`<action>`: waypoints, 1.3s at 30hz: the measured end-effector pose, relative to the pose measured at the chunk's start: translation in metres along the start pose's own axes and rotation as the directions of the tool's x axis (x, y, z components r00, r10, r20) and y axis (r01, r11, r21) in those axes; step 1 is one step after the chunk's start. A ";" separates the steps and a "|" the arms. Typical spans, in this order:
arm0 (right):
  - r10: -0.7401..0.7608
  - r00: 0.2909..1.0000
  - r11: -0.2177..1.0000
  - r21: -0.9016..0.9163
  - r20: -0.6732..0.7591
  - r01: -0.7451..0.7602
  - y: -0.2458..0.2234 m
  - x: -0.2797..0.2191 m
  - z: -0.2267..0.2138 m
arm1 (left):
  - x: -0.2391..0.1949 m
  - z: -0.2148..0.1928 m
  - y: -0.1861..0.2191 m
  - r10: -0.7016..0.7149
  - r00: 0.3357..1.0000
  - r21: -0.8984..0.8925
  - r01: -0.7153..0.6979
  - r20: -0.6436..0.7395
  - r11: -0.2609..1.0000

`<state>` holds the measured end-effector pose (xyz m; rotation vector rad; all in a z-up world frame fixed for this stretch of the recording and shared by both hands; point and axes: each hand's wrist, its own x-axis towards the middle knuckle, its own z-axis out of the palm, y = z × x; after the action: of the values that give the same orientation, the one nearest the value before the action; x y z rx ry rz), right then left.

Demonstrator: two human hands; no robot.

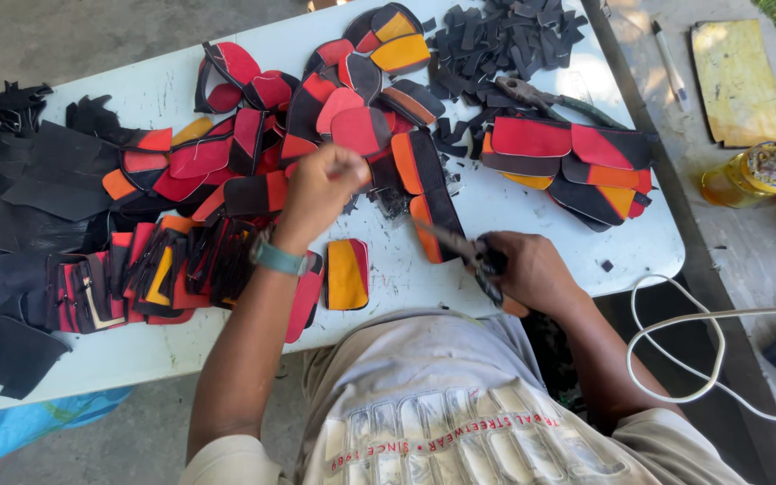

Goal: The person uses shears to trim excess material from the edges of small red, black, and orange fabric pouches. They pick up each pouch, cut along the seams, and place the finished items on a pile on the table.

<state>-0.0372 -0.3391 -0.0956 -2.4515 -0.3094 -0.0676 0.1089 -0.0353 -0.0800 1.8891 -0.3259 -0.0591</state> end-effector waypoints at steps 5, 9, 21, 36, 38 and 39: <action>0.174 0.972 0.982 -0.047 -0.158 -0.184 -0.016 0.035 0.020 | -0.041 0.026 -0.043 0.046 0.991 -0.014 -0.044 0.124 0.999; 0.131 0.981 0.978 -0.145 -0.140 -0.151 -0.015 0.057 0.043 | -0.048 0.046 -0.061 -0.189 0.964 -0.131 0.215 0.188 0.968; 0.025 0.968 0.523 0.822 0.249 -0.225 -0.038 0.023 0.008 | -0.048 0.058 -0.047 -0.321 0.816 -0.770 0.568 0.481 0.291; -0.291 0.956 -0.126 0.992 -0.028 -0.009 0.032 -0.023 -0.012 | 0.100 -0.058 -0.052 -0.176 0.961 -0.971 -0.188 -0.213 0.145; -0.351 0.936 -0.175 0.984 -0.042 -0.022 0.033 -0.028 -0.016 | 0.128 -0.112 -0.024 -0.050 0.952 -0.918 -0.276 -0.302 0.284; -0.330 0.943 -0.167 0.986 -0.042 -0.014 0.031 -0.031 -0.017 | 0.131 -0.127 -0.014 0.006 0.948 -0.910 -0.306 -0.317 0.281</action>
<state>-0.0595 -0.3795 -0.1056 -0.6948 -0.5150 0.2875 0.2628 0.0522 -0.0348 0.5833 -0.2073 0.1154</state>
